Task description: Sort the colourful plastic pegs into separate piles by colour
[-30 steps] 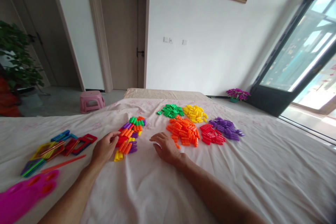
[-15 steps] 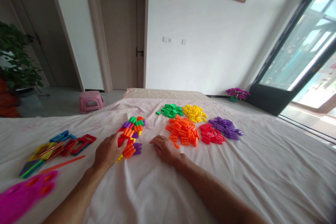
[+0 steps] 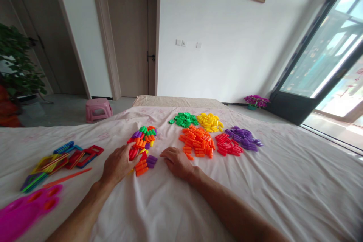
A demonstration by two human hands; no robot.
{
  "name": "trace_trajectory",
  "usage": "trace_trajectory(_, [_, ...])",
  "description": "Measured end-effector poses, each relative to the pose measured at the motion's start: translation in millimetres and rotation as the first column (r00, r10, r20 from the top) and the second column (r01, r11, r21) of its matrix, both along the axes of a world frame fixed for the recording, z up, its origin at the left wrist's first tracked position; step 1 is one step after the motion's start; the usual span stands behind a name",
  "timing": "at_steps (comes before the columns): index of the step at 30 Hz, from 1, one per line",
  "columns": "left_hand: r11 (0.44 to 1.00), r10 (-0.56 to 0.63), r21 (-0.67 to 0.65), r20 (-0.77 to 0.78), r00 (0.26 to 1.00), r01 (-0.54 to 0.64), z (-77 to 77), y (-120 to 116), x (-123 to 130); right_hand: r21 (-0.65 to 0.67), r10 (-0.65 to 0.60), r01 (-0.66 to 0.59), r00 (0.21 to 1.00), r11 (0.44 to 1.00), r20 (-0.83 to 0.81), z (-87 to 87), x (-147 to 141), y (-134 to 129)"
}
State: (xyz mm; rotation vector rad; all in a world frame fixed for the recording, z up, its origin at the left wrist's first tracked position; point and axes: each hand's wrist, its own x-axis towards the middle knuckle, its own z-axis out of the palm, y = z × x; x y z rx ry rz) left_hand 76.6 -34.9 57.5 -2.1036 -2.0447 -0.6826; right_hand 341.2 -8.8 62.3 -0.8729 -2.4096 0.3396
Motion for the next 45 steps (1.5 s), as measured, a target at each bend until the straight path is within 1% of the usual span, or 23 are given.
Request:
trace_trajectory(3, [1.0,-0.014,-0.013,0.006,1.0,0.014,1.6,-1.1,2.9,0.002,-0.005,0.005,1.0,1.0,-0.004,0.2,0.0,-0.1])
trace_trajectory(7, [0.999,-0.018,-0.026,0.052,0.998,0.019,3.7,-2.7,5.9,0.012,0.016,-0.016,1.0,1.0,0.006,-0.5,-0.3,0.7])
trace_trajectory(12, [0.999,-0.016,-0.04,0.061,0.998,0.018,1.2,-0.7,1.4,0.019,0.028,-0.029,1.0,0.999,0.007,-1.6,0.1,1.4])
trace_trajectory(14, [0.998,-0.016,-0.054,0.094,0.995,0.021,-0.9,1.8,-1.9,0.019,0.022,-0.022,1.0,1.0,0.007,-1.7,0.3,1.3])
trace_trajectory(20, [0.996,0.025,-0.093,0.261,0.965,0.0,-6.1,8.0,-8.7,0.011,0.021,-0.021,1.0,1.0,0.006,-0.4,0.7,0.3])
trace_trajectory(25, [0.994,0.034,-0.109,0.294,0.955,-0.002,-6.7,8.2,-10.0,0.03,0.039,-0.04,0.999,0.999,0.034,-0.6,1.4,1.3])
trace_trajectory(29, [0.991,0.05,-0.132,0.293,0.955,-0.012,-6.4,8.1,-10.0,0.043,0.042,-0.044,0.998,0.998,0.056,-1.1,1.8,2.1])
trace_trajectory(38, [0.994,0.053,-0.11,0.282,0.958,-0.023,-9.8,9.1,-11.0,0.01,0.016,-0.016,1.0,1.0,0.017,0.0,1.4,0.5])
trace_trajectory(42, [0.995,0.052,-0.092,0.203,0.978,-0.033,-8.2,7.1,-8.0,0.032,0.003,-0.003,1.0,0.999,0.0,-0.7,0.8,0.4])
trace_trajectory(45, [0.998,0.032,-0.055,0.127,0.991,-0.025,-7.0,5.7,-4.8,0.075,0.063,-0.065,0.998,0.995,0.026,3.3,-2.7,-4.6])
